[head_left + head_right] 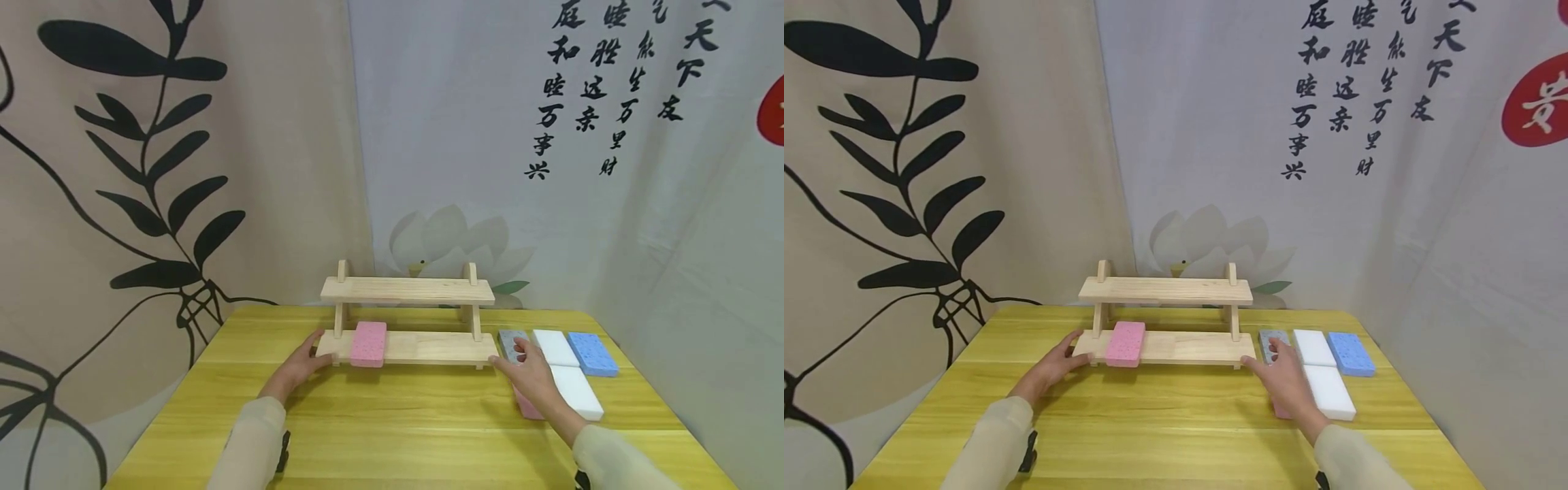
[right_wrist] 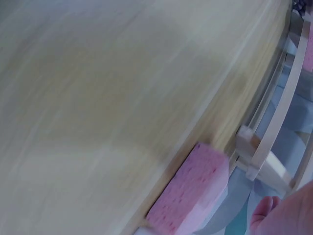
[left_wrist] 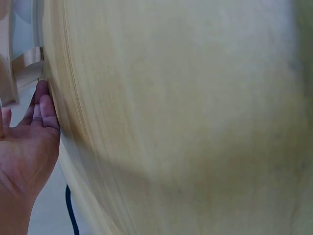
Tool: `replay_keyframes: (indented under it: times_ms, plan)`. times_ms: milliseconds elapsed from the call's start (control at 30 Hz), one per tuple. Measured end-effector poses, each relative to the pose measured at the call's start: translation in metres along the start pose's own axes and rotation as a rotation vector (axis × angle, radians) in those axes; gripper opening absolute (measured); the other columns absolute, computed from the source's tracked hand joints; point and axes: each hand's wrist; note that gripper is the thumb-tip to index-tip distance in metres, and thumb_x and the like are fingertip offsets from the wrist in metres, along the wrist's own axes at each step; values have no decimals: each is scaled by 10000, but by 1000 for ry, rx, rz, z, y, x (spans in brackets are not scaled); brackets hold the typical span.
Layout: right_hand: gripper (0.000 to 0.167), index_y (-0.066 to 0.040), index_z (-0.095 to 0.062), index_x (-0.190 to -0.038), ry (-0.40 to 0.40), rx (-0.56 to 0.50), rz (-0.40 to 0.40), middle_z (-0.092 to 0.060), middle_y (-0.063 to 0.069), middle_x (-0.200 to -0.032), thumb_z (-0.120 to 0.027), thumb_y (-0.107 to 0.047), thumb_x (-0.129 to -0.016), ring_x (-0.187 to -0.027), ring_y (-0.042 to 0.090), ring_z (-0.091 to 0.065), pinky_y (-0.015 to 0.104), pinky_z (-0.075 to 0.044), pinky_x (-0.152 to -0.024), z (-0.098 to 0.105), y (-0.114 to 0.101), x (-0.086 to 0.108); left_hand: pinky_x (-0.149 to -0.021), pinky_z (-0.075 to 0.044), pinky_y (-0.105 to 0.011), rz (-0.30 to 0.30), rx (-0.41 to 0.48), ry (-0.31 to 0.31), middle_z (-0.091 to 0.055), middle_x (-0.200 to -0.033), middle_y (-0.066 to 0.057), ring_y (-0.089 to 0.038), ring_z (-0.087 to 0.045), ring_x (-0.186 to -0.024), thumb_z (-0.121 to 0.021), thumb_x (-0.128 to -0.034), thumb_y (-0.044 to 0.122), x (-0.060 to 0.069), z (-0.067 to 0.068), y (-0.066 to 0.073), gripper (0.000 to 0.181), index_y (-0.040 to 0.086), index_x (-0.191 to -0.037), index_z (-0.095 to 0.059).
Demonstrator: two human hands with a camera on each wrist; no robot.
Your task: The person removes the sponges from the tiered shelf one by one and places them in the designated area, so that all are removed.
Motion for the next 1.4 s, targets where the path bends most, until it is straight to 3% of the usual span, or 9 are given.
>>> replay_keyframes:
  times_ms: [333, 700, 1400]
  plan:
    - [901, 49, -283, -1510, 19, -63, -2, -347, 247, -1460, -723, -441, -894, -1292, 409, -382, 546, -388, -1020, -29, -12, -6, -1000, -401, -582, -1, -25, 11, -500, -1338, -265, -358, -547, -1160, -666, -956, 385, -1, 0, 0, 840, 137, -1589, -174]
    - [861, 38, -361, -1479, 52, -67, 23, -440, 239, -1408, -755, -418, -865, -1253, 384, -440, 533, -409, -994, -67, -40, -10, -1004, -396, -579, -5, -18, 6, -485, -1349, -268, -371, -532, -1179, -663, -961, 374, 0, 0, -1, 830, 138, -1589, -175]
    - [915, 20, -365, -1485, 3, -192, 54, -425, 194, -1410, -782, -468, -834, -1268, 362, -432, 517, -436, -985, -133, -88, -3, -1024, -378, -580, 8, -10, 8, -454, -1398, -274, -380, -505, -1215, -658, -957, 409, 1, -1, 2, 840, 173, -1596, -165]
Point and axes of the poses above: each hand's wrist, its own x-axis away from the middle knuckle, its own z-axis out of the back of the hand, y = z × x
